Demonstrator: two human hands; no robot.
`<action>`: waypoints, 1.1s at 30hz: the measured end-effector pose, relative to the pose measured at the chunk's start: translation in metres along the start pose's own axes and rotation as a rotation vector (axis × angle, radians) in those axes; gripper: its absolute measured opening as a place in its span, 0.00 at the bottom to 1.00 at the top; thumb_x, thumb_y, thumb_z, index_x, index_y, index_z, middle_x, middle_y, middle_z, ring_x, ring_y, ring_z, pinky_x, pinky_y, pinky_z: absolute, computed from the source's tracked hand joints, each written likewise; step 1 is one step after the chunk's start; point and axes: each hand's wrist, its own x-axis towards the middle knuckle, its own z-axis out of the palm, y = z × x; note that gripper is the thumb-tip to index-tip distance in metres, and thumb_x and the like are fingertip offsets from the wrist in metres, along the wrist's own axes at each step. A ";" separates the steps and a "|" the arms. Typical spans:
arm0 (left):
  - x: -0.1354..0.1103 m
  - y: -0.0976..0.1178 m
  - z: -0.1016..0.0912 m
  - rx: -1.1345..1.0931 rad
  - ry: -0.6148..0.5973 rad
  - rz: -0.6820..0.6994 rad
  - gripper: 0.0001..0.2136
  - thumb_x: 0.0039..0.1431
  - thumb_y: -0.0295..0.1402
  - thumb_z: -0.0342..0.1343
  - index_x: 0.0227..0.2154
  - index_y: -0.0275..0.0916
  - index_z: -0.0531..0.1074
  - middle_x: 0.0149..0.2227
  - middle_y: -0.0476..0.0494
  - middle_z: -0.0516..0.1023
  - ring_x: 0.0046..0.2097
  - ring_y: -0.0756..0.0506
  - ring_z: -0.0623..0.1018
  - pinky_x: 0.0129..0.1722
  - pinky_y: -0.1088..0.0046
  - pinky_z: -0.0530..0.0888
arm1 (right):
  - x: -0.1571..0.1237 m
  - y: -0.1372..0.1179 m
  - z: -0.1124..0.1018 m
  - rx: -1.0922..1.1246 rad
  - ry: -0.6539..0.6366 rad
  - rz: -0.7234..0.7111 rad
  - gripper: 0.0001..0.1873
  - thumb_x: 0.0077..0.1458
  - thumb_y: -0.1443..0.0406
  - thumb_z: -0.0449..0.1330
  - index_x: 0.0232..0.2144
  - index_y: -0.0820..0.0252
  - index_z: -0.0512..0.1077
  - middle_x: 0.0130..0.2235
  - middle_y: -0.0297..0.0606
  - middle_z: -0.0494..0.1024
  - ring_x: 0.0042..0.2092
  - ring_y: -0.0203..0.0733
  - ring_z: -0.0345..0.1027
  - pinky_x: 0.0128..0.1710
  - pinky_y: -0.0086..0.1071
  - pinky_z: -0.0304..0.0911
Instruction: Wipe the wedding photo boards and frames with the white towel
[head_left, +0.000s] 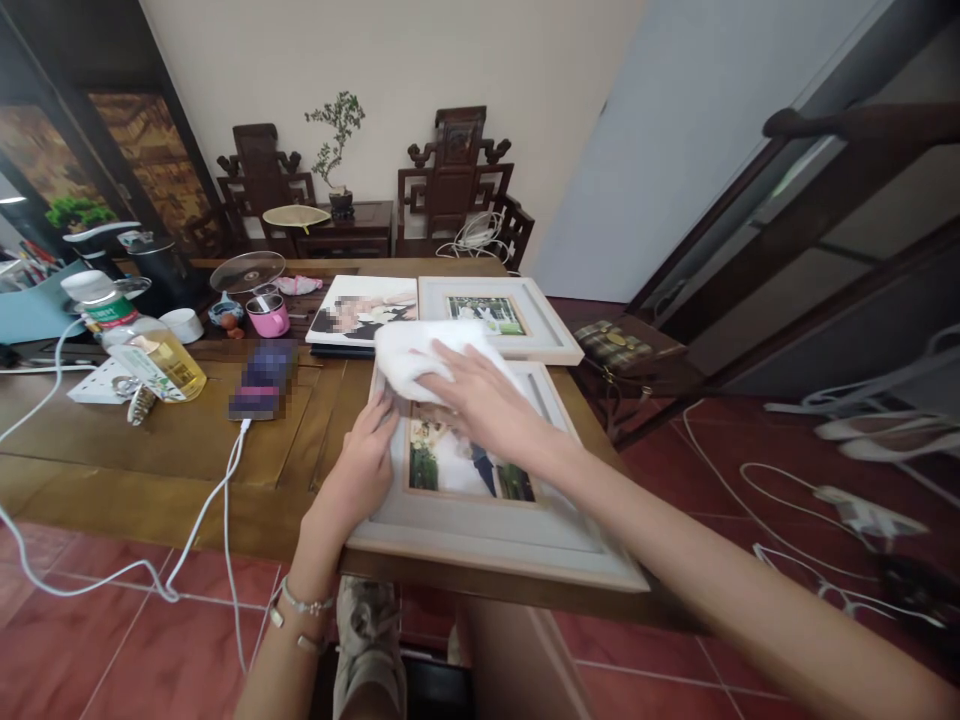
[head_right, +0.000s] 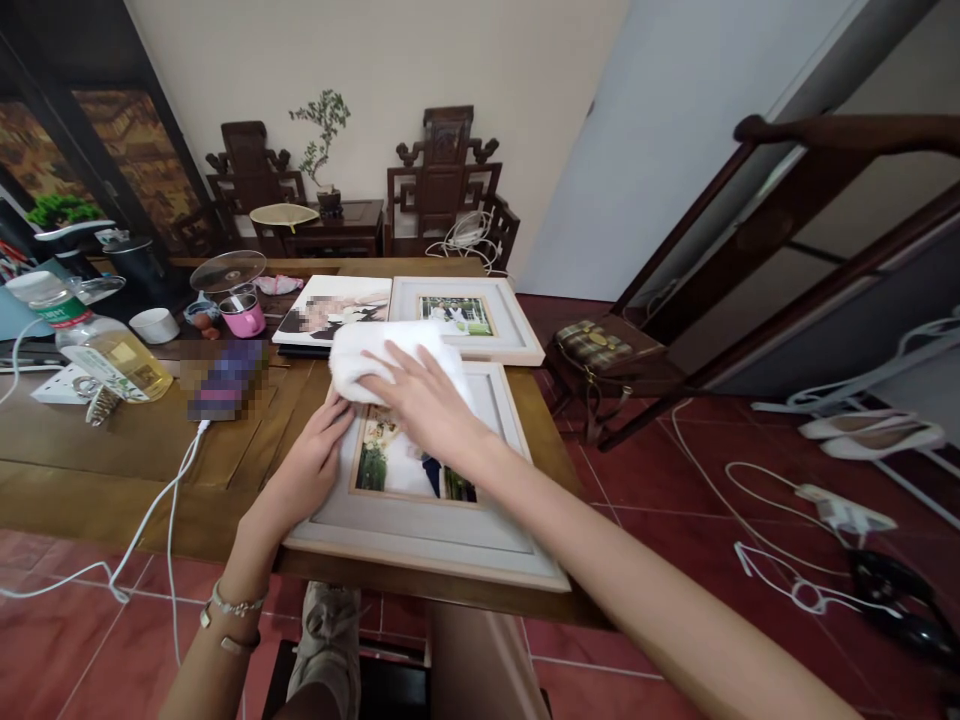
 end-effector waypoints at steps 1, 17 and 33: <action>0.000 0.000 0.000 -0.003 -0.007 0.003 0.25 0.59 0.19 0.40 0.59 0.36 0.64 0.65 0.34 0.60 0.69 0.39 0.54 0.64 0.45 0.57 | 0.010 -0.003 0.003 0.016 -0.036 -0.023 0.37 0.45 0.83 0.49 0.57 0.57 0.63 0.63 0.45 0.63 0.68 0.53 0.44 0.62 0.55 0.47; 0.001 0.002 0.001 -0.011 0.009 -0.021 0.28 0.56 0.16 0.39 0.59 0.35 0.63 0.64 0.32 0.62 0.68 0.40 0.55 0.63 0.45 0.58 | -0.069 0.061 -0.026 -0.194 -0.006 0.220 0.29 0.41 0.80 0.51 0.44 0.57 0.74 0.50 0.46 0.77 0.52 0.54 0.70 0.51 0.49 0.65; 0.004 0.005 -0.001 0.015 -0.013 -0.030 0.27 0.57 0.16 0.39 0.59 0.31 0.64 0.64 0.31 0.63 0.68 0.40 0.55 0.65 0.48 0.58 | -0.090 0.045 0.005 -0.106 0.002 0.086 0.23 0.47 0.79 0.52 0.42 0.61 0.76 0.54 0.45 0.75 0.63 0.58 0.57 0.60 0.59 0.53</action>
